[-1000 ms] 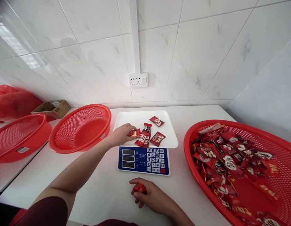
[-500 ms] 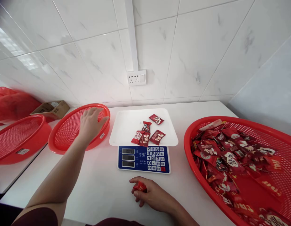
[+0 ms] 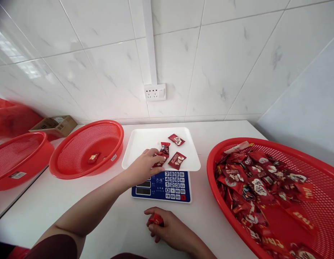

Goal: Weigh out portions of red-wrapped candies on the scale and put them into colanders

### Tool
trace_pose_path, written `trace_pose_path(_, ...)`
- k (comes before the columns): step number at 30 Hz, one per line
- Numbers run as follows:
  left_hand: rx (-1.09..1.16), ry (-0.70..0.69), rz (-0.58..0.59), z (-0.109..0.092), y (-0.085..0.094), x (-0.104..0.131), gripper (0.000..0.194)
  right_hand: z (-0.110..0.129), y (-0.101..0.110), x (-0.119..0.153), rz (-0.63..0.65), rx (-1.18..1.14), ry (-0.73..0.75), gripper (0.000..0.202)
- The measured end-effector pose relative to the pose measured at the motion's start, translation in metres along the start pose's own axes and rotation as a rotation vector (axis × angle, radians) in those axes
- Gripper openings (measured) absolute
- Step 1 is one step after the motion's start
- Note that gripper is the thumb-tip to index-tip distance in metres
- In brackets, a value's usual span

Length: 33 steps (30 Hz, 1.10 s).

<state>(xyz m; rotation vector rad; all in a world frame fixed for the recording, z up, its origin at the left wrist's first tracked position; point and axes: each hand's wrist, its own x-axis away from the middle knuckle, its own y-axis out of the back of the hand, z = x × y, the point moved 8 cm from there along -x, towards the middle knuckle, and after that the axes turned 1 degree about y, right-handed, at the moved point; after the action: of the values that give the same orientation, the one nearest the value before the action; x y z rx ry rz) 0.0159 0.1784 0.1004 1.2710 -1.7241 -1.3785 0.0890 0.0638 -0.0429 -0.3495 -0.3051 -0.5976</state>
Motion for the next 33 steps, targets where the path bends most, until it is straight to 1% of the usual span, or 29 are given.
trace_pose_path(4, 0.093, 0.123, -0.047, 0.019, 0.014, 0.001, 0.024, -0.003, 0.001, -0.001, -0.011, 0.008, 0.000, 0.047)
trace_pose_path(7, 0.094, 0.201, -0.069, 0.031, 0.016, 0.003, 0.023, -0.005, 0.002, -0.002, -0.015, 0.002, -0.010, 0.050)
trace_pose_path(12, 0.157, 0.210, -0.087, 0.038, 0.014, 0.010, 0.022, -0.006, 0.002, -0.003, -0.023, -0.023, -0.034, 0.057)
trace_pose_path(15, 0.181, 0.230, -0.109, 0.040, 0.015, 0.014, 0.023, -0.005, 0.002, -0.003, -0.021, -0.029, -0.035, 0.058)
trace_pose_path(17, 0.193, 0.223, -0.128, 0.038, 0.017, 0.015, 0.023, -0.005, 0.002, -0.003, -0.017, -0.028, -0.030, 0.057)
trace_pose_path(19, 0.191, 0.173, -0.119, 0.029, 0.016, 0.014, 0.033, -0.005, 0.001, -0.003, -0.017, -0.020, -0.030, 0.057)
trace_pose_path(21, 0.151, 0.087, -0.066, 0.016, 0.010, 0.012, 0.051, -0.006, 0.002, -0.003, -0.018, -0.017, -0.028, 0.057)
trace_pose_path(22, 0.118, 0.042, -0.031, 0.008, 0.005, 0.012, 0.056, -0.006, 0.002, -0.003, -0.018, -0.020, -0.026, 0.057)
trace_pose_path(23, 0.080, 0.002, 0.002, 0.002, 0.000, 0.012, 0.058, -0.007, 0.001, -0.004, -0.015, -0.024, -0.022, 0.057)
trace_pose_path(24, 0.041, -0.031, 0.031, -0.004, -0.004, 0.012, 0.056, -0.007, 0.001, -0.004, -0.012, -0.027, -0.020, 0.057)
trace_pose_path(26, -0.031, -0.069, 0.066, -0.012, -0.011, 0.014, 0.043, -0.006, 0.001, -0.005, -0.011, -0.027, -0.021, 0.055)
trace_pose_path(28, -0.066, -0.074, 0.071, -0.015, -0.012, 0.018, 0.031, -0.005, 0.001, -0.004, -0.016, -0.015, -0.026, 0.054)
trace_pose_path(33, 0.019, -0.020, 0.015, -0.006, -0.003, 0.027, 0.034, -0.002, 0.000, -0.003, -0.017, -0.013, -0.050, 0.056)
